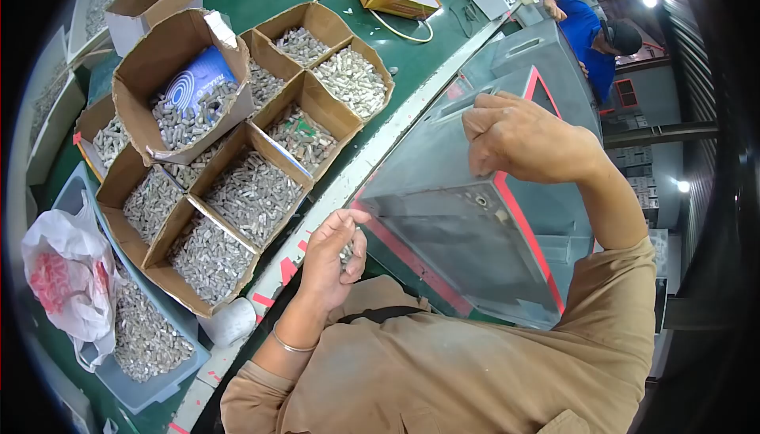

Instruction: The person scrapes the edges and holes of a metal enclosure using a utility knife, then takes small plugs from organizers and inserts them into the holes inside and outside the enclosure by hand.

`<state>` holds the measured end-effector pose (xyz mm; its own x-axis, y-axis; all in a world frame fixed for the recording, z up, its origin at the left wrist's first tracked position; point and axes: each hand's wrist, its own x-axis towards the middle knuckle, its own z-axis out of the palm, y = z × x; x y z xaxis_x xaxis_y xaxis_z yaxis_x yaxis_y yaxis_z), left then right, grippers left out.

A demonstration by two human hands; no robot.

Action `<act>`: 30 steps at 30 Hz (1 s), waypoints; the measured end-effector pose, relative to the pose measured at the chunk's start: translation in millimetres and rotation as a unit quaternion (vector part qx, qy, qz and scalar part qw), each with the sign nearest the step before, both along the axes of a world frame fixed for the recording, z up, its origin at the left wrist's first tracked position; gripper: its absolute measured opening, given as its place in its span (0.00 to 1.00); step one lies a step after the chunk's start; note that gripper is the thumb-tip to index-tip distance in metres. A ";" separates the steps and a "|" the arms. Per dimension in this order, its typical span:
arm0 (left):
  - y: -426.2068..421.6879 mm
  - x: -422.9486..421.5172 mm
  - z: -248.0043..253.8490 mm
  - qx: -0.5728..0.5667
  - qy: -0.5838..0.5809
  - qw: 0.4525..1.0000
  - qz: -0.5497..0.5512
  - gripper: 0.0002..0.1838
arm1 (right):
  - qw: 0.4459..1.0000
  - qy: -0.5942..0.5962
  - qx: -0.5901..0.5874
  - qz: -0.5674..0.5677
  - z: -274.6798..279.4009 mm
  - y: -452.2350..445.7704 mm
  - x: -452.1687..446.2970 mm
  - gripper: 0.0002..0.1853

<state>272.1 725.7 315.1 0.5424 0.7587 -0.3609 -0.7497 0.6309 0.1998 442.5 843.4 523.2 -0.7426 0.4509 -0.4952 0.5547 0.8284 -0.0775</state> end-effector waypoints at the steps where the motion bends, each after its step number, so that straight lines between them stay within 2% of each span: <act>1: -1.3 -0.2 -0.3 -0.002 0.002 1.000 0.001 0.08 | 1.000 0.011 0.004 -0.003 -1.5 0.3 1.8 0.01; 3: -4.1 -2.0 -1.4 0.002 0.000 1.000 0.003 0.08 | 0.999 0.031 0.011 -0.008 -4.9 2.2 6.5 0.02; 6: -7.2 -4.0 -2.8 0.003 0.002 1.000 0.016 0.08 | 0.996 0.006 0.002 -0.090 -2.8 1.7 6.9 0.03; 9: -8.7 -4.3 -3.1 0.001 0.003 1.000 0.024 0.08 | 0.992 0.004 0.014 -0.123 -2.7 -1.1 9.3 0.05; 12: -9.5 -2.4 -3.1 0.001 0.001 1.000 0.020 0.08 | 0.991 0.005 0.026 -0.128 -2.8 -3.5 11.2 0.05; 15: -10.6 0.1 -1.9 -0.002 0.004 1.000 0.014 0.08 | 0.995 -0.002 0.056 -0.085 -4.4 -6.0 8.5 0.07; 18: -11.4 0.3 -0.2 -0.001 0.013 1.000 0.014 0.08 | 0.993 -0.087 0.061 -0.060 -0.4 -5.9 -1.2 0.08; 21: -13.3 -1.0 -0.6 0.001 0.015 1.000 0.017 0.08 | 0.991 -0.107 0.086 -0.009 -2.2 -6.0 -3.4 0.11; 27: -16.0 -8.7 -0.8 -0.006 0.016 0.999 0.040 0.08 | 0.951 -0.294 0.095 -0.009 -1.3 -7.3 -25.8 0.14; 30: -16.7 -13.3 -2.6 -0.010 0.013 0.998 0.053 0.08 | 0.947 -0.306 0.097 -0.024 0.8 -7.9 -27.7 0.12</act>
